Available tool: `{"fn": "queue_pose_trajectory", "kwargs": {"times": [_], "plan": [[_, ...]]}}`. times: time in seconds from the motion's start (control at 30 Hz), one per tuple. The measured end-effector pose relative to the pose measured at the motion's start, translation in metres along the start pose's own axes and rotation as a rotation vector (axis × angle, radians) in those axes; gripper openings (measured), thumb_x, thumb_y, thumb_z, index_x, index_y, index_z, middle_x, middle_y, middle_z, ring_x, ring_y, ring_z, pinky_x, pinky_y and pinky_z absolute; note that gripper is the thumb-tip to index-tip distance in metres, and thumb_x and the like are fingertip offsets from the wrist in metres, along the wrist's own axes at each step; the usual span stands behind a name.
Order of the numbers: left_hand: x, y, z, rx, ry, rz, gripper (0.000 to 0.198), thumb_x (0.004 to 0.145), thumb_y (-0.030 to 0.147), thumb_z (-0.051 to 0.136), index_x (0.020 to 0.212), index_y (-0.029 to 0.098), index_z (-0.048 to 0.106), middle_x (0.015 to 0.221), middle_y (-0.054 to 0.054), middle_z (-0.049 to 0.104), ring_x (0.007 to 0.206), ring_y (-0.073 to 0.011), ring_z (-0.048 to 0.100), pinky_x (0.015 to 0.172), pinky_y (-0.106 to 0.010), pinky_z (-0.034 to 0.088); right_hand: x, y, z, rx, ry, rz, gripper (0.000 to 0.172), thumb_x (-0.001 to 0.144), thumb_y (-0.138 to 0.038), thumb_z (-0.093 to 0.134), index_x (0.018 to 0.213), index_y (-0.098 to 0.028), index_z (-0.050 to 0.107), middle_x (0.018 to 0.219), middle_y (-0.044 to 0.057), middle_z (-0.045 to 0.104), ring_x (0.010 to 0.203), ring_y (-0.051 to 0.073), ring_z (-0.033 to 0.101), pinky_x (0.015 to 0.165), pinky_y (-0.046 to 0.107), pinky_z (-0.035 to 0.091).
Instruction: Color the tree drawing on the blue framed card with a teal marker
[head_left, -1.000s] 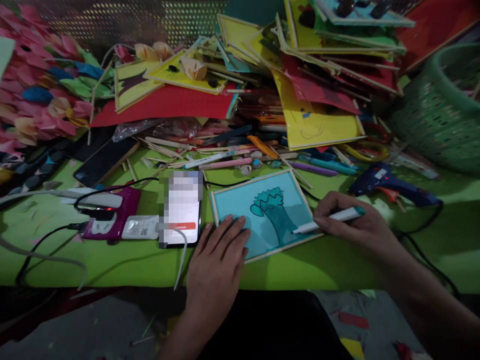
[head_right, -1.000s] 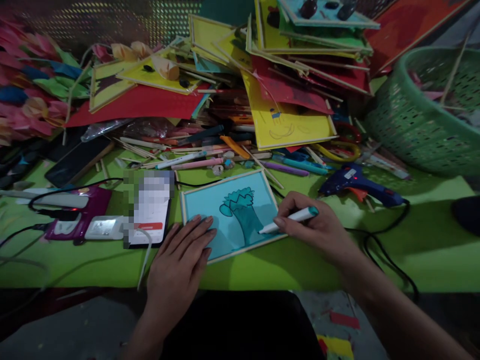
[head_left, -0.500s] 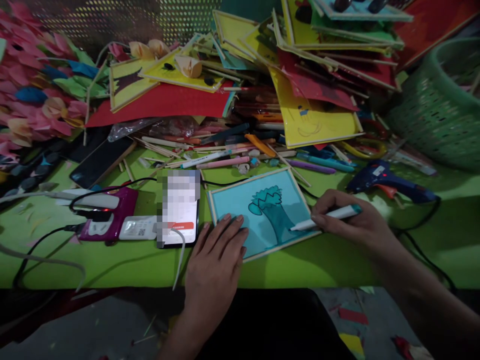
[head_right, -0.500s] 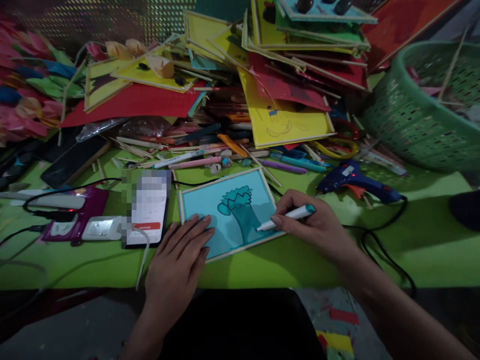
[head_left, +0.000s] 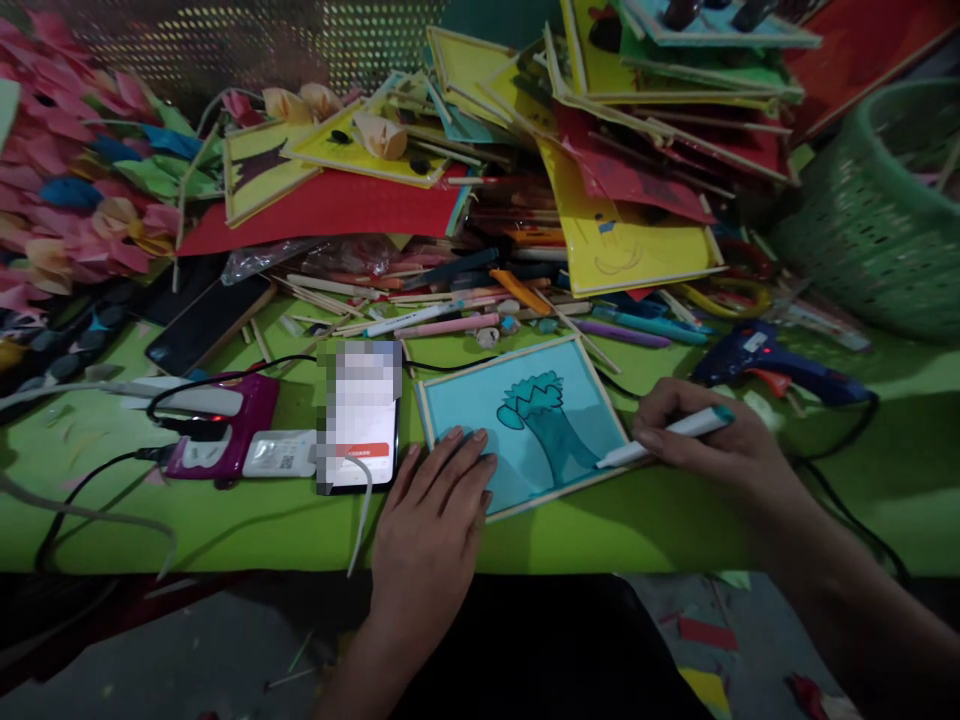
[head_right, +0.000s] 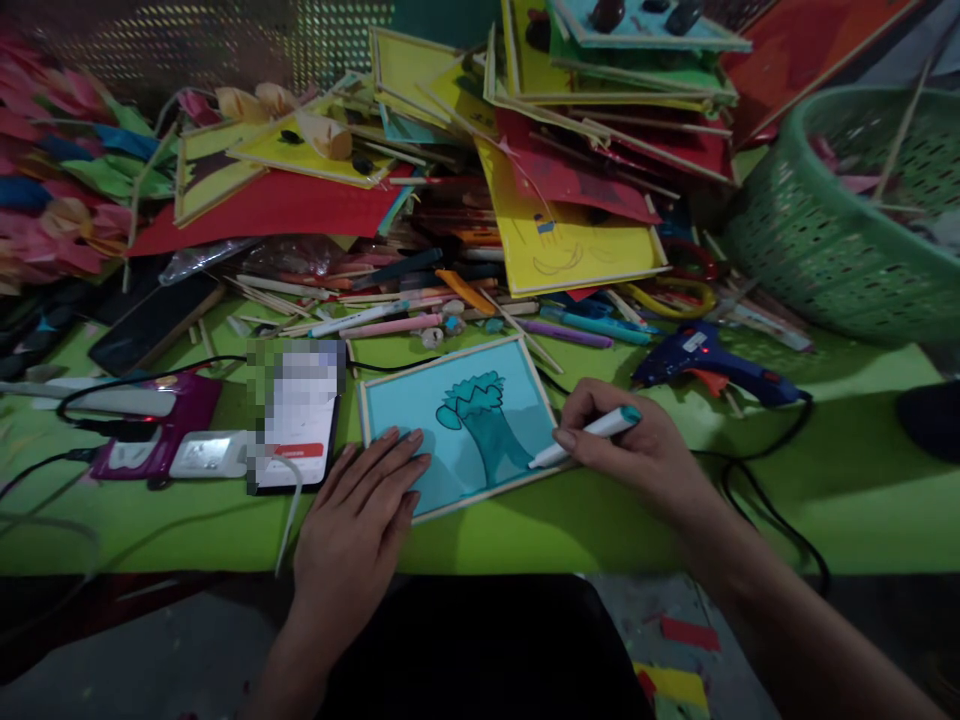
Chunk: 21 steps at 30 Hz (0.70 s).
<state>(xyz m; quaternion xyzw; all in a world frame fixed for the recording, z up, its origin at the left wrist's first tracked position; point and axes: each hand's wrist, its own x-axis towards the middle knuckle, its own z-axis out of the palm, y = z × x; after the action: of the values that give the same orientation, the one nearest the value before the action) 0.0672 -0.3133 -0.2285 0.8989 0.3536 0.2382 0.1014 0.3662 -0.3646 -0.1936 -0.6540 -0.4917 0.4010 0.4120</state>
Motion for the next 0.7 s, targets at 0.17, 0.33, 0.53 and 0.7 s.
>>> {"fn": "queue_pose_trajectory", "kwargs": {"times": [0.17,0.33,0.53,0.7], "plan": [[0.0010,0.0002,-0.0004,0.003,0.007,0.009,0.027,0.103,0.016,0.051,0.125,0.023,0.066,0.140,-0.003,0.071,0.137,-0.0219,0.062,0.121,-0.046,0.041,0.0023,-0.0027,0.0049,0.026,0.027,0.005,0.024,0.084,-0.042,0.082,0.080,-0.023,0.069,0.071,0.000,0.064,0.060,0.015,0.051,0.054,0.027,0.037],[0.0018,0.0003,-0.0009,0.013,0.006,0.010,0.027,0.104,0.016,0.051,0.125,0.023,0.066,0.141,-0.001,0.070,0.136,-0.0228,0.062,0.121,-0.046,0.040,0.0045,-0.0029,0.0059,0.001,-0.042,-0.019,0.022,0.086,-0.041,0.080,0.081,-0.023,0.069,0.069,-0.001,0.063,0.058,0.013,0.050,0.053,0.026,0.036],[0.0014,0.0006,-0.0006,0.008,0.005,0.011,0.027,0.105,0.017,0.050,0.126,0.023,0.065,0.142,0.000,0.070,0.137,-0.0226,0.061,0.120,-0.045,0.040,0.0045,-0.0034,0.0062,-0.016,-0.005,-0.029,0.024,0.084,-0.045,0.081,0.078,-0.025,0.070,0.069,0.000,0.063,0.058,0.014,0.050,0.052,0.027,0.036],[0.0003,0.0004,-0.0003,0.003,0.003,0.004,0.027,0.104,0.016,0.051,0.125,0.023,0.066,0.142,0.000,0.069,0.137,-0.0226,0.061,0.121,-0.045,0.038,0.0029,-0.0035,0.0054,-0.010,-0.048,-0.022,0.024,0.085,-0.045,0.080,0.077,-0.024,0.069,0.067,-0.001,0.061,0.057,0.014,0.049,0.052,0.027,0.035]]}}
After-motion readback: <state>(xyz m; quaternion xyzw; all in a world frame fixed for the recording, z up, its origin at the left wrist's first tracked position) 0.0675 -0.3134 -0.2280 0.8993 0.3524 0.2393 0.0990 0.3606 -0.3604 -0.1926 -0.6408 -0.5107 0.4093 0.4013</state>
